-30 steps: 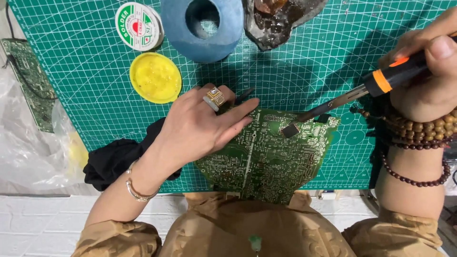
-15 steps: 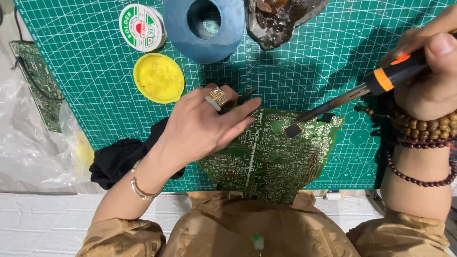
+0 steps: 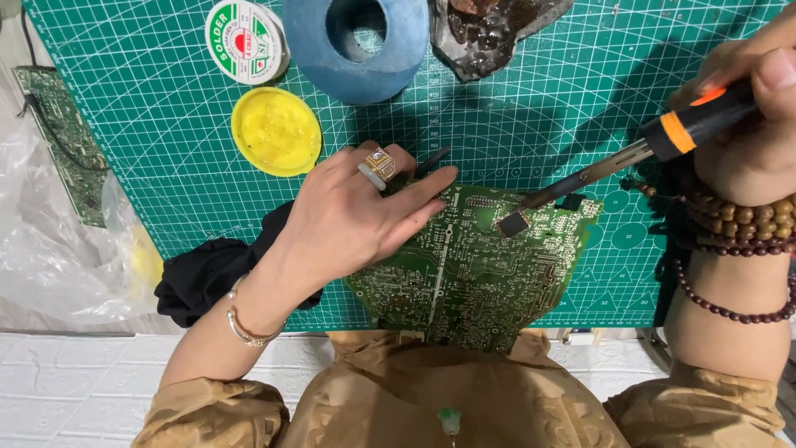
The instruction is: Soldering and reworking electronic components on a printed circuit board using a soldering iron.
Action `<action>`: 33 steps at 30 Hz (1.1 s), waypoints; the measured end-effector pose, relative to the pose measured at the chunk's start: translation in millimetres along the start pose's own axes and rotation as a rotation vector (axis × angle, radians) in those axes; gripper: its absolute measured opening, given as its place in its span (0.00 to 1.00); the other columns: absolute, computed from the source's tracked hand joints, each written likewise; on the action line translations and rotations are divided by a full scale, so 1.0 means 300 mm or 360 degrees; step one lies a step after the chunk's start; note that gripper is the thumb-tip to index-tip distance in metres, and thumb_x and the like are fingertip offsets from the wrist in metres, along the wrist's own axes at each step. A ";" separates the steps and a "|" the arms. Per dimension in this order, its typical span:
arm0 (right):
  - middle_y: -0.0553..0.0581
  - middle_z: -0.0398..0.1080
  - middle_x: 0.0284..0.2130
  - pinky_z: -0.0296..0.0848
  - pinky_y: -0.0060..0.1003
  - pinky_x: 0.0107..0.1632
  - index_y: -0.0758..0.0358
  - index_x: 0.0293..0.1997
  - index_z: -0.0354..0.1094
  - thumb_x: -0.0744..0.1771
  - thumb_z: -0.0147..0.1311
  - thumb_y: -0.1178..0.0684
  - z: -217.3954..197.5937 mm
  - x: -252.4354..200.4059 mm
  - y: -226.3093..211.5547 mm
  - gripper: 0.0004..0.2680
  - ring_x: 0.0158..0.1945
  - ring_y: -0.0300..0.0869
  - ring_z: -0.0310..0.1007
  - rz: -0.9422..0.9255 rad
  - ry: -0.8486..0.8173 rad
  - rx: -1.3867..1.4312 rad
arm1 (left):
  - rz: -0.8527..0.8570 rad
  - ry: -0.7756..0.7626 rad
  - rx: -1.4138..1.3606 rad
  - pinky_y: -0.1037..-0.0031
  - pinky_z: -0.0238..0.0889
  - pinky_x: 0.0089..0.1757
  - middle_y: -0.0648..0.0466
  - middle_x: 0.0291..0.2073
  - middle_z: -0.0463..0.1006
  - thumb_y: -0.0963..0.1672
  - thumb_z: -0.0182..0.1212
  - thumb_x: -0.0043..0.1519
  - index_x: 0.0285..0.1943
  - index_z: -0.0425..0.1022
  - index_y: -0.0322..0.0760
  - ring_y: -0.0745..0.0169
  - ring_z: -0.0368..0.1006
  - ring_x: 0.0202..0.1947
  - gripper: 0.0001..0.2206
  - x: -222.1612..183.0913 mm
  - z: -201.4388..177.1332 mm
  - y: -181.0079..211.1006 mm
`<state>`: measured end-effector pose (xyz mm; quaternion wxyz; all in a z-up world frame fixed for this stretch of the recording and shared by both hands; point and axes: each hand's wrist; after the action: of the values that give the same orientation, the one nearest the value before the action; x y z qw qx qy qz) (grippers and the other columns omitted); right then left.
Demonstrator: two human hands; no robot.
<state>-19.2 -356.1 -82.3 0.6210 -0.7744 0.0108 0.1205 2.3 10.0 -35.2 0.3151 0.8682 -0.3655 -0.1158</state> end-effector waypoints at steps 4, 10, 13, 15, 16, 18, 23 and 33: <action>0.58 0.57 0.24 0.60 0.29 0.28 0.66 0.46 0.52 0.76 0.32 0.46 0.002 -0.009 -0.001 0.12 0.20 0.37 0.54 0.0015 0.0018 0.0012 | -0.0014 -0.0030 0.0000 0.71 0.58 0.33 0.51 0.37 0.71 0.46 0.63 0.64 0.53 0.82 0.40 0.62 0.64 0.25 0.12 -0.001 0.002 -0.001; 0.59 0.59 0.26 0.62 0.29 0.30 0.66 0.47 0.53 0.76 0.33 0.46 0.010 -0.002 0.007 0.11 0.22 0.38 0.56 0.0035 0.0049 0.0036 | 0.0012 -0.0013 -0.0015 0.70 0.60 0.34 0.50 0.36 0.71 0.45 0.64 0.64 0.53 0.82 0.38 0.61 0.68 0.28 0.12 0.000 0.000 -0.001; 0.59 0.59 0.27 0.63 0.29 0.31 0.66 0.48 0.53 0.76 0.33 0.47 0.004 -0.010 0.014 0.11 0.23 0.38 0.57 0.0047 0.0063 0.0050 | 0.0009 -0.0010 -0.0001 0.70 0.60 0.35 0.50 0.35 0.70 0.46 0.64 0.64 0.53 0.82 0.38 0.62 0.68 0.29 0.12 -0.003 0.001 -0.002; 0.59 0.60 0.28 0.64 0.29 0.32 0.66 0.48 0.53 0.76 0.34 0.47 0.002 -0.006 0.024 0.11 0.24 0.39 0.58 0.0061 0.0077 0.0064 | 0.0024 -0.0024 0.0043 0.71 0.59 0.35 0.51 0.34 0.70 0.46 0.63 0.65 0.55 0.82 0.40 0.63 0.66 0.27 0.12 -0.005 0.000 -0.004; 0.59 0.60 0.28 0.64 0.29 0.32 0.66 0.48 0.53 0.76 0.34 0.47 0.001 -0.009 0.026 0.11 0.24 0.39 0.58 0.0063 0.0076 0.0065 | 0.0023 -0.0025 0.0042 0.71 0.59 0.35 0.51 0.34 0.70 0.46 0.63 0.65 0.55 0.82 0.40 0.63 0.66 0.27 0.12 -0.007 0.003 -0.004; 0.59 0.61 0.29 0.65 0.29 0.33 0.66 0.49 0.53 0.76 0.35 0.47 -0.002 -0.012 0.030 0.10 0.25 0.39 0.59 0.0070 0.0097 0.0075 | 0.0026 -0.0031 0.0059 0.71 0.63 0.39 0.52 0.30 0.69 0.47 0.60 0.66 0.55 0.82 0.40 0.66 0.63 0.22 0.13 -0.010 0.008 -0.007; 0.59 0.62 0.31 0.66 0.29 0.35 0.66 0.50 0.54 0.76 0.35 0.48 0.001 -0.018 0.034 0.10 0.26 0.40 0.61 0.0082 0.0123 0.0094 | 0.0025 -0.0022 0.0046 0.71 0.61 0.38 0.52 0.29 0.69 0.46 0.62 0.66 0.54 0.82 0.38 0.65 0.67 0.26 0.12 -0.005 0.001 -0.003; 0.64 0.62 0.30 0.69 0.33 0.36 0.72 0.46 0.56 0.75 0.37 0.55 0.012 -0.002 0.012 0.08 0.29 0.47 0.67 -0.0050 0.0133 0.0066 | 0.0043 0.0010 -0.0071 0.69 0.64 0.42 0.52 0.24 0.68 0.44 0.61 0.65 0.53 0.82 0.34 0.65 0.67 0.24 0.12 0.001 -0.010 0.003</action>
<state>-21.1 -353.5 -86.3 0.6378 -0.7657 0.0270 0.0779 3.2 10.8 -32.4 0.3371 0.8563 -0.3734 -0.1170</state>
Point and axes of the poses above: each hand's wrist, its own x-axis towards the middle knuckle, its own z-axis out of the palm, y = z × x
